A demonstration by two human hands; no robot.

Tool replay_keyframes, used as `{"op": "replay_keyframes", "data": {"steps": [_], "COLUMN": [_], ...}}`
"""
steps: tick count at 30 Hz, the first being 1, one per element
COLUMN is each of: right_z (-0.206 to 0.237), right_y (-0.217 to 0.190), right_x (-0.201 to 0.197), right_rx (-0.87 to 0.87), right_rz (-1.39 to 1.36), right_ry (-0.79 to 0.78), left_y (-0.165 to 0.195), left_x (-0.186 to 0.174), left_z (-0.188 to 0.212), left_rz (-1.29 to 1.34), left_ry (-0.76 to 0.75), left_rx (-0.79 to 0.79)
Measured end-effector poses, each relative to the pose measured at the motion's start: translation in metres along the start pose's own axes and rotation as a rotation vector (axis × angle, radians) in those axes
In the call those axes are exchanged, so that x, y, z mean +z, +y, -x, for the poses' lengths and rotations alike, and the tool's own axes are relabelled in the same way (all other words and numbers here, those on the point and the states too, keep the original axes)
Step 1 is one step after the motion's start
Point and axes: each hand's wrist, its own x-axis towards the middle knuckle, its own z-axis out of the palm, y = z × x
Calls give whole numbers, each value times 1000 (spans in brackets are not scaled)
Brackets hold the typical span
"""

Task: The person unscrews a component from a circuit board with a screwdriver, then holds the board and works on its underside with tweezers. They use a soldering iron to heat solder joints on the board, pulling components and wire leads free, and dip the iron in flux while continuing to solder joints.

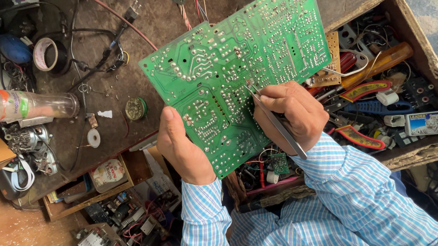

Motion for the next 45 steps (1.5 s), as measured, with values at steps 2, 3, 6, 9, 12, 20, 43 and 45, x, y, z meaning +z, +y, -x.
{"op": "replay_keyframes", "data": {"steps": [2, 3, 6, 9, 12, 20, 43, 45], "right_z": [0, 0, 0, 2, 6, 12, 9, 9], "right_y": [0, 0, 1, 2, 2, 3, 1, 0], "right_x": [0, 1, 0, -1, 3, 6, 3, 2], "right_rx": [0, 0, -15, -74, -34, -26, -81, -138], "right_rz": [6, 10, 6, 20, 33, 187, 231, 231], "right_ry": [2, 4, -4, -29, 48, 27, -91, -60], "left_y": [0, 0, 0, -2, -4, -9, -3, -4], "left_x": [0, 0, 0, -2, -4, -5, -2, -3], "left_z": [1, 1, 0, -2, -4, -6, 0, -2], "left_rz": [1, 3, 4, 10, 23, -11, 21, 37], "left_ry": [-2, -3, -4, -3, 4, 6, 26, 16], "left_rx": [-1, -3, 4, 3, -19, 9, -49, -41]}}
